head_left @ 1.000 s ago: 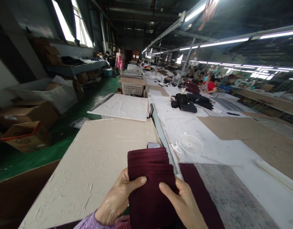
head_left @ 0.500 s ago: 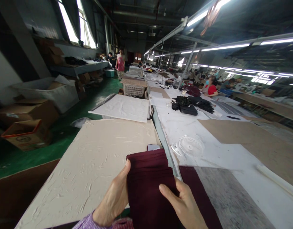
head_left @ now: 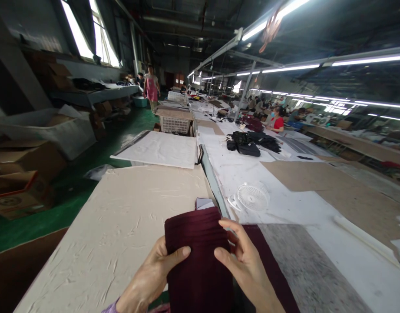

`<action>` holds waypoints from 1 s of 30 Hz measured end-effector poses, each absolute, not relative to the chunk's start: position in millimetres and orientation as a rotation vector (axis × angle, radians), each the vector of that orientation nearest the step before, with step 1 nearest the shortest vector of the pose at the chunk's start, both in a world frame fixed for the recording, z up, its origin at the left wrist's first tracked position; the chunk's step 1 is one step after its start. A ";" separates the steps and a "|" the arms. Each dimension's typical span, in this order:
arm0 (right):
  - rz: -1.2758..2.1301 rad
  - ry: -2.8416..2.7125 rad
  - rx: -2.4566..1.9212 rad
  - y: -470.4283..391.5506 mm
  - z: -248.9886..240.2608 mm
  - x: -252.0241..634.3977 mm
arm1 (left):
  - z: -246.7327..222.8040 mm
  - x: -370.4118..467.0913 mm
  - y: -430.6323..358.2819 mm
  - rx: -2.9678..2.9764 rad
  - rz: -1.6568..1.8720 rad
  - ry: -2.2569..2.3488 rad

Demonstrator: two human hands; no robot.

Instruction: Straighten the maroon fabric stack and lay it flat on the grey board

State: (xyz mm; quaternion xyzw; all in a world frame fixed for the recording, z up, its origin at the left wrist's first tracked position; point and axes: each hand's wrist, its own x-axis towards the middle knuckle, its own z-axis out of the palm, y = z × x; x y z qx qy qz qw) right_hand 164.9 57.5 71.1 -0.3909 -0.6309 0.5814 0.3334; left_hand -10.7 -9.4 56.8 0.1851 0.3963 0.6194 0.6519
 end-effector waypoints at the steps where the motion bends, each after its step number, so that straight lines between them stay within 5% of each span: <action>1: 1.519 -1.651 -1.021 59.5 71.8 165.8 | 57.4 -10.8 -10.4 0.421 1.390 0.898; 9: 1.779 -1.589 -0.851 60.5 81.4 162.5 | 58.8 -14.3 -12.2 0.426 1.379 0.878; 30: 1.490 -1.894 -1.055 46.7 81.7 155.7 | 64.8 -22.8 -4.5 0.087 1.463 0.678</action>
